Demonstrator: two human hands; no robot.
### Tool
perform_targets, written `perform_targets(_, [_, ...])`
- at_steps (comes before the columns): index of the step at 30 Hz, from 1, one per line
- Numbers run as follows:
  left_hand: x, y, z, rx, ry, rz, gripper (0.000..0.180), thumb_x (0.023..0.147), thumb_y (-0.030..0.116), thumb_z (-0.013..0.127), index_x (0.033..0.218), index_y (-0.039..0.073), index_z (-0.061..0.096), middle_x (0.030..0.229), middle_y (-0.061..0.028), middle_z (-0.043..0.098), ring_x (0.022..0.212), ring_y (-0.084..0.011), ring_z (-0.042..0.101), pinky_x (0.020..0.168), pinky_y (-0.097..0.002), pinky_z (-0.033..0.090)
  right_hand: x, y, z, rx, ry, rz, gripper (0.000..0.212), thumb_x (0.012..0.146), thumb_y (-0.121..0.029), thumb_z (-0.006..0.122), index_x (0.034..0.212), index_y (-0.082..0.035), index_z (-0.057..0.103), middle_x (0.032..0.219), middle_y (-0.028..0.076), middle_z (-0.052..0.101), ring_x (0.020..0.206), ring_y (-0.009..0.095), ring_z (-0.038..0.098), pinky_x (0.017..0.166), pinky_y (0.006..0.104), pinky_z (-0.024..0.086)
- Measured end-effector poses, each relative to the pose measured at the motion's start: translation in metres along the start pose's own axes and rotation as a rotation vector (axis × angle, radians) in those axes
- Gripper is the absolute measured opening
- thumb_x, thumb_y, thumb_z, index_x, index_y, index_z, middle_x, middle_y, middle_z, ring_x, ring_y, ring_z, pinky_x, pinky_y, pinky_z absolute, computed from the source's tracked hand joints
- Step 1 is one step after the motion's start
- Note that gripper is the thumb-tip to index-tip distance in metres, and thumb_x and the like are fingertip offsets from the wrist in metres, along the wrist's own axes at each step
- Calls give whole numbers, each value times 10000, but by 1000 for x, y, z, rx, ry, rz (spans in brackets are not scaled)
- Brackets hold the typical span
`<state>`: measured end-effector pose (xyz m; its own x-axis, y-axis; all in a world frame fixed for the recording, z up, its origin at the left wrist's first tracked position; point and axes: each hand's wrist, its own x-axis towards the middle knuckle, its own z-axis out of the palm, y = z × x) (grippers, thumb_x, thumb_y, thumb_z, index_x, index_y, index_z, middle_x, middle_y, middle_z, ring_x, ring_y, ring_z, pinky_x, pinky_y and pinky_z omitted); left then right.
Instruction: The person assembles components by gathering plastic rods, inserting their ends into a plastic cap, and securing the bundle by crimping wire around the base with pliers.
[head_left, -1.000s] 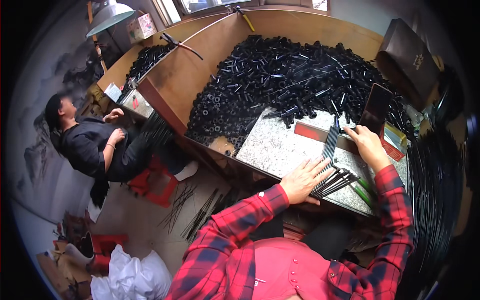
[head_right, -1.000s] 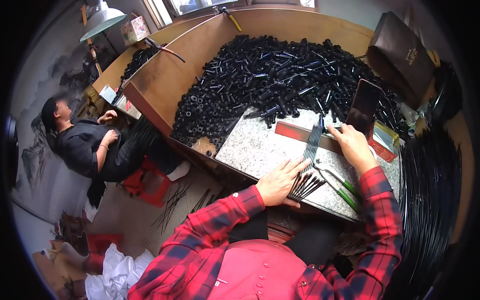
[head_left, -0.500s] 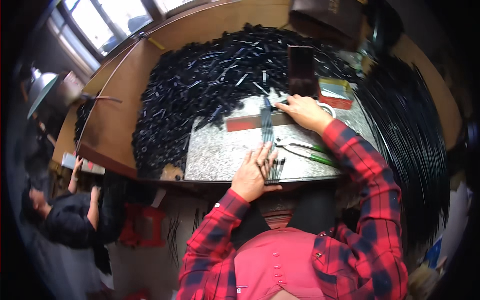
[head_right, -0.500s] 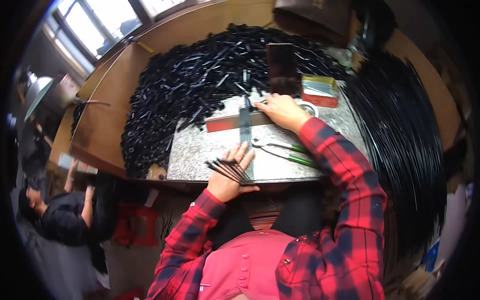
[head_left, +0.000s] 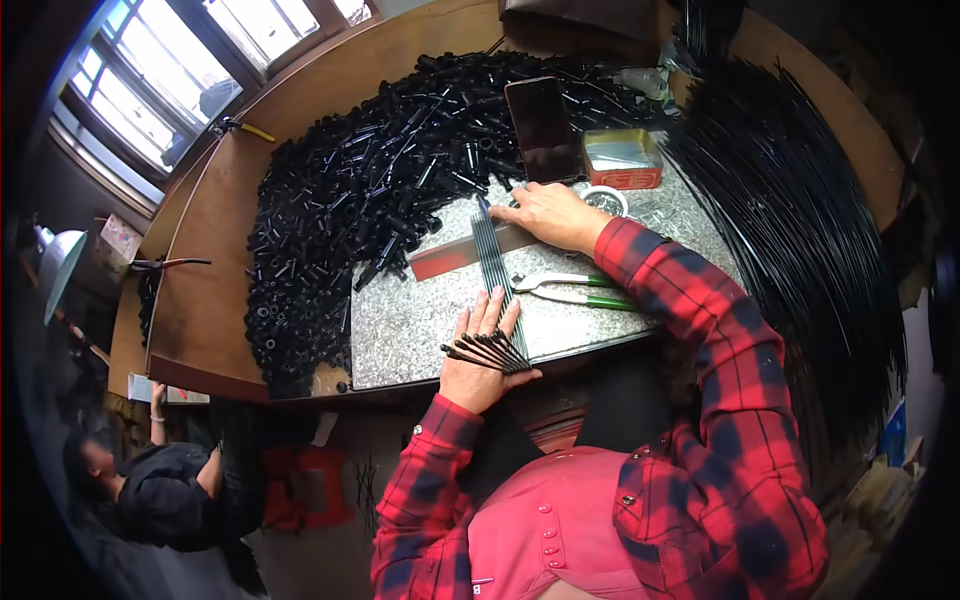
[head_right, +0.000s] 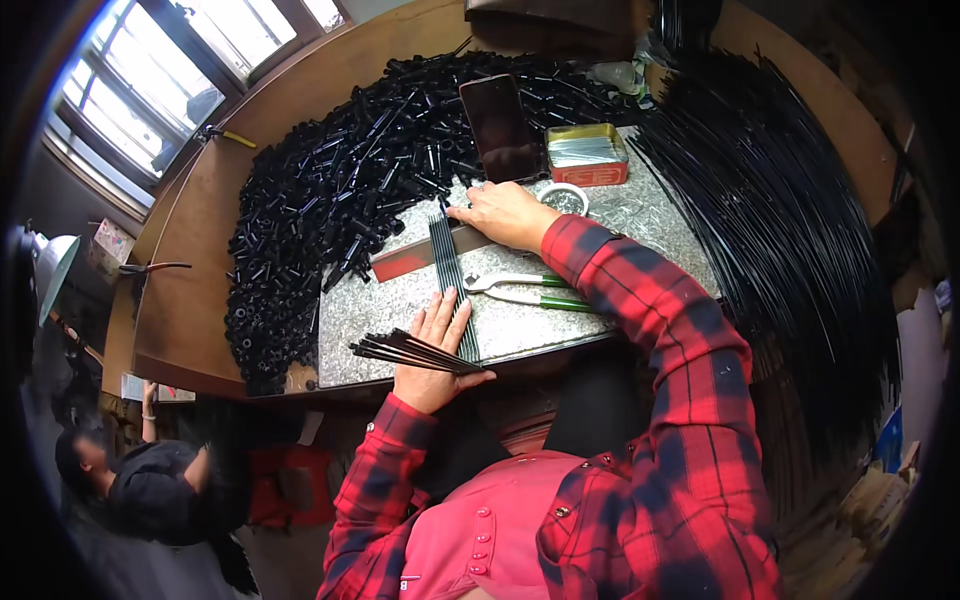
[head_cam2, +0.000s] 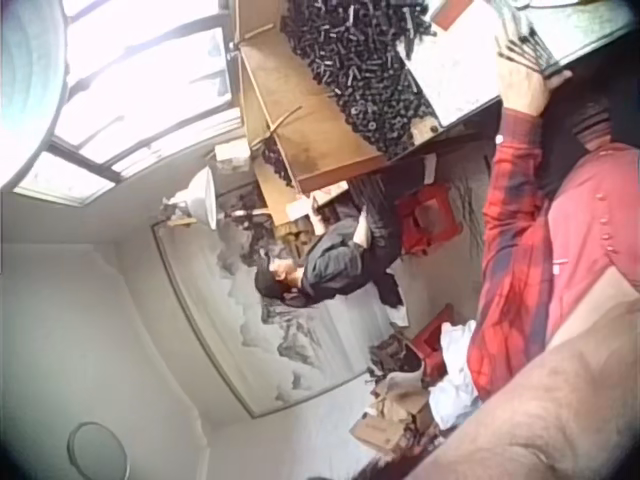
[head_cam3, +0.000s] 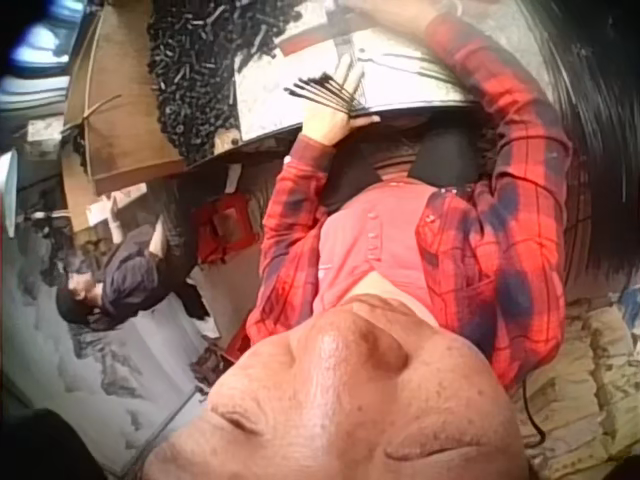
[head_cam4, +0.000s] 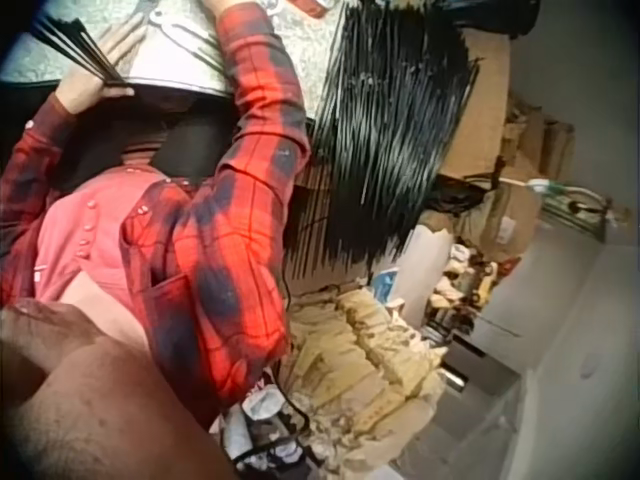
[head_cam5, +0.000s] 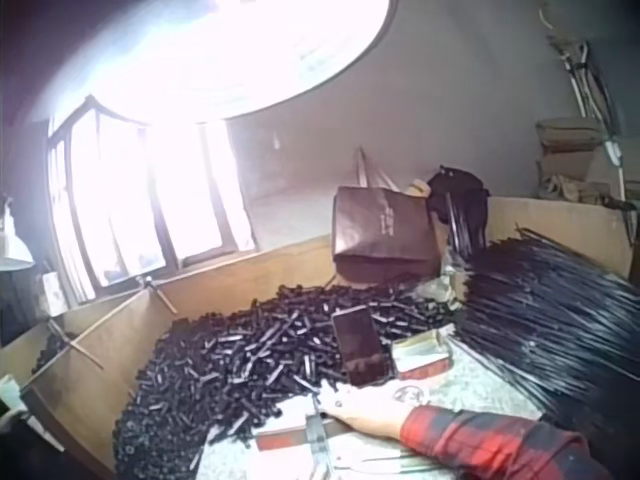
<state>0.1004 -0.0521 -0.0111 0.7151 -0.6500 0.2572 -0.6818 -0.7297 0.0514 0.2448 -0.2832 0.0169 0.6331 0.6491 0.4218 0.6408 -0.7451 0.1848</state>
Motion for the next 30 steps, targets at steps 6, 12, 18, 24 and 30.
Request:
perform_targets(6, [2, 1, 0, -40, -2, -8, 1059, 611, 576, 774, 1443, 68, 359, 1517, -184, 308, 1399, -344, 315, 1111, -487, 288, -3, 4, 4, 23, 24, 10, 359, 897, -134, 485, 1236, -159, 599, 918, 111, 601, 832, 250, 638, 676, 355, 540])
perform_targets(12, [3, 0, 2, -64, 9, 1, 1052, 613, 562, 783, 1429, 42, 371, 1506, -206, 317, 1395, -358, 317, 1115, -496, 277, -4, 3, 3, 44, 12, 24, 348, 900, -129, 482, 1222, -159, 611, 930, 111, 602, 856, 253, 636, 690, 359, 538])
perform_targets(18, [3, 1, 1, -59, -9, -2, 1082, 607, 564, 787, 1439, 30, 347, 1504, -226, 308, 1399, -370, 304, 1116, -498, 274, -2, 3, 2, 77, 12, 17, 337, 902, -133, 487, 1212, -157, 616, 936, 111, 604, 862, 255, 636, 689, 359, 537])
perform_targets(24, [3, 0, 2, -62, -19, -8, 1089, 600, 565, 791, 1441, 34, 346, 1509, -226, 299, 1403, -379, 292, 1116, -498, 273, -1, 2, 9, 87, 55, 34, 277, 885, -125, 504, 1132, -103, 627, 931, 122, 590, 886, 265, 622, 731, 357, 532])
perform_targets(30, [3, 1, 2, -74, -16, -12, 1116, 582, 556, 803, 1447, 30, 334, 1514, -214, 298, 1408, -380, 281, 1118, -498, 268, -4, 15, 7, 124, 134, 107, 145, 844, -73, 532, 936, -26, 633, 938, 152, 582, 909, 299, 616, 789, 385, 528])
